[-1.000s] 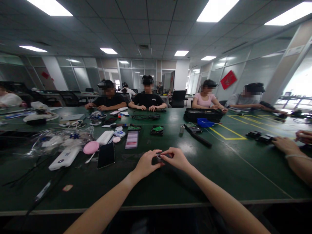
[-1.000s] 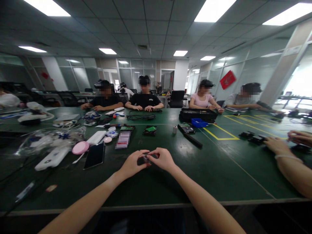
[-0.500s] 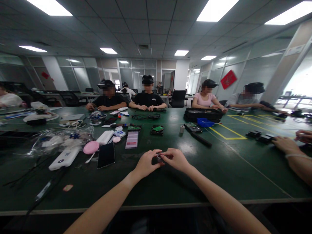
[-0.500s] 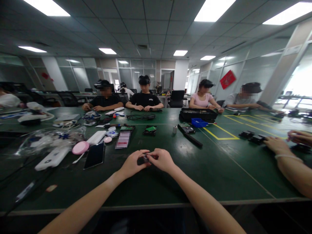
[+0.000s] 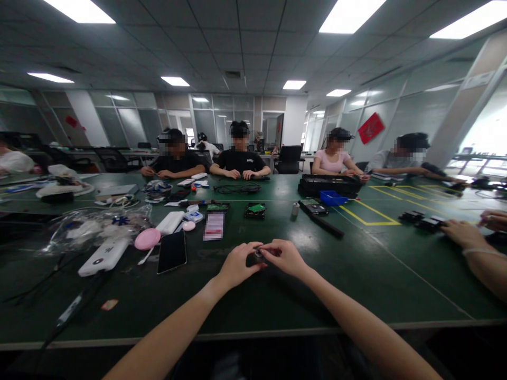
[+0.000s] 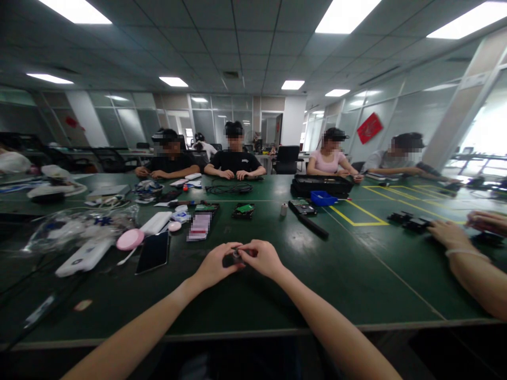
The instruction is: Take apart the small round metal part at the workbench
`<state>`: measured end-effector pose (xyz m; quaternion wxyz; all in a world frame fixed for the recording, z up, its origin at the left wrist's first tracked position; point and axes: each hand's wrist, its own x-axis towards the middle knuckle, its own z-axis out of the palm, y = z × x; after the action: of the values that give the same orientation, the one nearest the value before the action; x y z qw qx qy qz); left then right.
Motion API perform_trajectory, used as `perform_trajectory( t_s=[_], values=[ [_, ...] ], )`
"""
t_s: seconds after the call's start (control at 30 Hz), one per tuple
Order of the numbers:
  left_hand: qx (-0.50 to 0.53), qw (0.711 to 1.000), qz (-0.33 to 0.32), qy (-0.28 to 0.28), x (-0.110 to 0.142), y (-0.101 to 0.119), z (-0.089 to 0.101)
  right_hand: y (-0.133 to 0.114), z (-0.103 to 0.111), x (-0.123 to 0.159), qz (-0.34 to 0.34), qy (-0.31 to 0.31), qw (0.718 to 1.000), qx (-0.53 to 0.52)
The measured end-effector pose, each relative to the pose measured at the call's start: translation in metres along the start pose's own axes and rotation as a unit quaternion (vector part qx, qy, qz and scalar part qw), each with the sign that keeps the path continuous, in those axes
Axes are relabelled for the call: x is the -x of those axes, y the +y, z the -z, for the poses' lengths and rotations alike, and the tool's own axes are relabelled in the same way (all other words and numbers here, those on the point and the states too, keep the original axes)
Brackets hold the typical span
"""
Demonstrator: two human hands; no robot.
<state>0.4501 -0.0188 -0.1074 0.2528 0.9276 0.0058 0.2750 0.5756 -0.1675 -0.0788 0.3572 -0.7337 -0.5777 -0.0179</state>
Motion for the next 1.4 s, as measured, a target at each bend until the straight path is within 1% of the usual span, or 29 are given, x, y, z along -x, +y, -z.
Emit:
perform_trajectory(
  t_s=[0.4, 0.57, 0.63, 0.73, 0.8, 0.87, 0.93, 1.0, 1.1, 1.17, 1.4],
  values=[
    [0.001, 1.000, 0.002, -0.002, 0.000, 0.001, 0.001, 0.007, -0.001, -0.001, 0.005, 0.008, 1.000, -0.027],
    [0.003, 1.000, -0.003, -0.002, 0.000, 0.002, 0.002, 0.023, 0.006, -0.005, -0.017, 0.015, 0.999, -0.040],
    [0.001, 1.000, -0.004, -0.004, 0.000, 0.003, 0.003, 0.033, 0.008, -0.005, -0.021, -0.009, 0.999, -0.035],
    [-0.005, 1.000, -0.002, -0.004, 0.000, 0.004, 0.004, 0.047, 0.009, -0.004, -0.021, -0.090, 0.996, -0.009],
    [-0.007, 1.000, 0.002, -0.004, 0.000, 0.004, 0.004, 0.052, 0.009, -0.003, -0.022, -0.136, 0.990, 0.002],
    [-0.006, 1.000, 0.004, -0.006, 0.000, 0.004, 0.004, 0.054, 0.010, -0.002, -0.029, -0.159, 0.987, -0.004],
    [-0.006, 1.000, 0.003, -0.009, 0.000, 0.004, 0.004, 0.055, 0.011, -0.002, -0.043, -0.155, 0.987, -0.014],
    [-0.009, 1.000, 0.000, -0.009, 0.000, 0.003, 0.004, 0.054, 0.012, -0.003, -0.052, -0.133, 0.990, -0.015],
    [-0.016, 1.000, -0.004, -0.005, 0.000, 0.002, 0.003, 0.054, 0.014, -0.005, -0.055, -0.094, 0.994, 0.005],
    [-0.019, 1.000, -0.006, -0.005, 0.001, 0.001, 0.002, 0.055, 0.014, -0.006, -0.055, -0.083, 0.995, 0.023],
    [-0.017, 1.000, -0.010, -0.007, 0.001, 0.002, 0.003, 0.054, 0.012, -0.007, -0.043, -0.110, 0.992, 0.033]
  ],
)
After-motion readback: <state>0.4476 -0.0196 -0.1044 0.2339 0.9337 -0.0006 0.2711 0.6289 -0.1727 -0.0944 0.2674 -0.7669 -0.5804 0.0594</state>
